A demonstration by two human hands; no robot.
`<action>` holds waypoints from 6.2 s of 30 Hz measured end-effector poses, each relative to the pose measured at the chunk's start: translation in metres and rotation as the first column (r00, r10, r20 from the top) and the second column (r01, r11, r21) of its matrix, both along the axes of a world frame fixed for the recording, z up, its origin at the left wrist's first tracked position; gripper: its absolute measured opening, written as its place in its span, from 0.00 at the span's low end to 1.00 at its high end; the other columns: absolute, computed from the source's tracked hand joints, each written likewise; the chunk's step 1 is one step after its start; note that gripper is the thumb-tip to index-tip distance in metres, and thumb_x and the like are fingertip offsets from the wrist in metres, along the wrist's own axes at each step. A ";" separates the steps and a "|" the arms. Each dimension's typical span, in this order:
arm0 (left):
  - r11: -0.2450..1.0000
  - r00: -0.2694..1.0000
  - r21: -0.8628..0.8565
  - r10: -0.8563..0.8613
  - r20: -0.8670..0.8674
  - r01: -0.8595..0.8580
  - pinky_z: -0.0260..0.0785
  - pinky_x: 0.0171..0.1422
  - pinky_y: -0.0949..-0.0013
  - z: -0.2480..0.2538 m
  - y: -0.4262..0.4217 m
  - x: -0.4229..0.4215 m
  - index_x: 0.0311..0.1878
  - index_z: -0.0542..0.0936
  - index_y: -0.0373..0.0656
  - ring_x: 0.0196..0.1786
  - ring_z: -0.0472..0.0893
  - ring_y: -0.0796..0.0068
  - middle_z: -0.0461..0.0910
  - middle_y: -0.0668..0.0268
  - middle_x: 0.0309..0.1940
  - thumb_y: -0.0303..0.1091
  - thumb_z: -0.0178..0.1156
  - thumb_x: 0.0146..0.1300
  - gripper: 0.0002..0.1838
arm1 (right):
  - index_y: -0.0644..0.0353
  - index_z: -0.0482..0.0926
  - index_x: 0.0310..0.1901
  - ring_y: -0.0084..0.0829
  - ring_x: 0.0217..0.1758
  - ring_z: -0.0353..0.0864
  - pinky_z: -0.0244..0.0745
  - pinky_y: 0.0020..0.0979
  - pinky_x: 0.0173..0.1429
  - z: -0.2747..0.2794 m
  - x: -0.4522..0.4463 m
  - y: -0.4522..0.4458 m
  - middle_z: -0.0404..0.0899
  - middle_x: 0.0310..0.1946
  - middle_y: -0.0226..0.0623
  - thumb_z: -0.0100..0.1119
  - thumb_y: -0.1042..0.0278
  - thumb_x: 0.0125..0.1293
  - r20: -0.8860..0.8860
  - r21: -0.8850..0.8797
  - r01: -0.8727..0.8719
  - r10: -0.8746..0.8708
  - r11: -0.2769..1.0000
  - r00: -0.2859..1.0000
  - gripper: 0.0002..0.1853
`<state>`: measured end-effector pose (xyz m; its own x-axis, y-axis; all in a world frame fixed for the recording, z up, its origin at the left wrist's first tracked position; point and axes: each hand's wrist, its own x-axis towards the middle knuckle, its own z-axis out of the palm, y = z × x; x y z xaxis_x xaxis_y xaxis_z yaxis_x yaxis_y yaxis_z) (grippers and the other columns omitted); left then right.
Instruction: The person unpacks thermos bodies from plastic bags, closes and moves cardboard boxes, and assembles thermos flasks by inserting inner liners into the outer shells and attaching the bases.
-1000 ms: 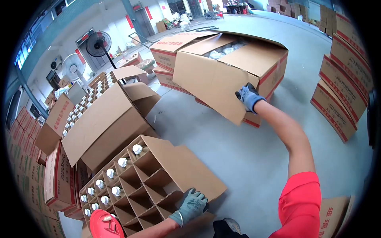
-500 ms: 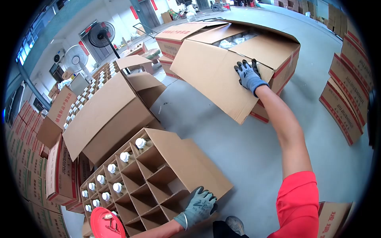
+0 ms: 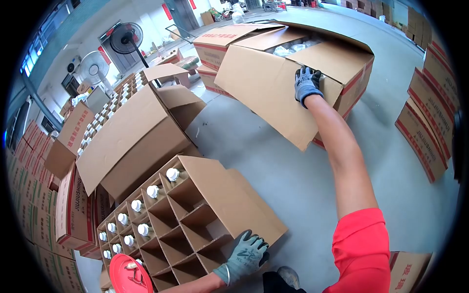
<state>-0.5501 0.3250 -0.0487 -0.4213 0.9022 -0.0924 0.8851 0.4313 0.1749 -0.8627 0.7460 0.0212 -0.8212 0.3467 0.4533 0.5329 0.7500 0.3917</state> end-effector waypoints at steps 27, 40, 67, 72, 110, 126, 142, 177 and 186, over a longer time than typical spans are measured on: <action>0.988 0.997 0.143 0.047 0.069 -0.056 0.59 0.71 0.51 0.004 -0.004 0.000 0.47 0.80 0.44 0.55 0.76 0.63 0.78 0.63 0.45 0.39 0.63 0.58 0.15 | 0.67 0.50 0.73 0.54 0.76 0.50 0.51 0.53 0.75 0.032 0.002 -0.001 0.53 0.73 0.54 0.74 0.30 0.36 0.062 -0.203 -0.008 0.021 0.979 0.998 0.69; 0.991 0.998 0.133 0.028 0.056 -0.035 0.58 0.70 0.55 0.003 -0.001 -0.002 0.40 0.81 0.47 0.50 0.77 0.65 0.79 0.64 0.38 0.40 0.60 0.59 0.10 | 0.66 0.73 0.54 0.47 0.52 0.81 0.78 0.40 0.55 0.015 0.048 -0.008 0.80 0.47 0.54 0.80 0.41 0.32 0.058 -0.369 -0.186 0.223 0.911 0.973 0.49; 1.000 0.997 -0.016 0.021 -0.078 -0.022 0.57 0.67 0.47 -0.008 -0.002 -0.005 0.54 0.79 0.48 0.59 0.74 0.61 0.77 0.61 0.52 0.44 0.60 0.59 0.21 | 0.57 0.77 0.44 0.34 0.31 0.80 0.74 0.37 0.31 -0.090 0.479 -0.288 0.76 0.33 0.38 0.56 0.54 0.68 -0.008 -0.741 -0.427 0.629 0.518 0.777 0.14; 0.877 0.995 -0.475 -0.096 -0.010 0.079 0.54 0.70 0.44 0.012 0.030 -0.016 0.59 0.78 0.51 0.65 0.70 0.61 0.75 0.60 0.56 0.45 0.61 0.54 0.27 | 0.52 0.82 0.45 0.37 0.40 0.80 0.74 0.41 0.44 -0.063 0.413 -0.262 0.78 0.41 0.36 0.63 0.55 0.58 -0.181 -0.745 -0.456 0.510 0.487 0.841 0.16; 0.997 0.838 -0.005 0.064 -0.542 -0.079 0.73 0.55 0.52 -0.011 0.048 -0.141 0.47 0.80 0.40 0.47 0.80 0.49 0.79 0.48 0.44 0.38 0.55 0.60 0.15 | 0.59 0.56 0.74 0.47 0.78 0.49 0.45 0.45 0.79 -0.219 0.811 -0.207 0.52 0.75 0.49 0.52 0.57 0.72 -0.119 -0.760 0.393 -0.705 0.517 0.699 0.33; 0.831 0.708 0.143 0.537 -0.459 -0.538 0.53 0.75 0.43 -0.086 0.027 -0.410 0.73 0.51 0.25 0.77 0.51 0.40 0.49 0.36 0.74 0.74 0.61 0.50 0.65 | 0.61 0.53 0.74 0.37 0.76 0.53 0.49 0.37 0.77 -0.236 0.836 -0.172 0.55 0.73 0.42 0.50 0.51 0.74 -0.298 -0.936 0.084 -0.898 0.341 0.323 0.35; 0.743 0.882 -0.476 0.371 -0.291 -0.470 0.74 0.57 0.60 -0.118 -0.001 -0.362 0.70 0.65 0.35 0.48 0.85 0.55 0.82 0.47 0.49 0.60 0.66 0.54 0.48 | 0.57 0.57 0.74 0.34 0.70 0.64 0.59 0.31 0.71 -0.242 0.832 -0.038 0.64 0.69 0.42 0.56 0.54 0.72 -0.346 -0.856 0.244 -0.856 0.455 0.383 0.34; 0.841 0.915 -0.377 0.401 -0.048 -0.388 0.73 0.59 0.55 -0.140 0.021 -0.351 0.45 0.84 0.34 0.51 0.81 0.45 0.81 0.42 0.47 0.56 0.71 0.45 0.34 | 0.64 0.79 0.50 0.25 0.45 0.76 0.72 0.28 0.53 -0.199 0.830 0.213 0.79 0.42 0.28 0.51 0.54 0.75 -0.246 -0.919 0.099 -0.753 0.381 0.610 0.19; 0.871 0.920 -0.336 0.390 0.029 -0.359 0.72 0.59 0.55 -0.138 0.023 -0.381 0.47 0.82 0.33 0.53 0.79 0.43 0.81 0.42 0.46 0.53 0.69 0.47 0.32 | 0.63 0.78 0.47 0.23 0.47 0.74 0.70 0.28 0.55 -0.160 0.871 0.052 0.77 0.43 0.30 0.47 0.55 0.77 -0.283 -0.935 0.016 -0.774 0.353 0.566 0.18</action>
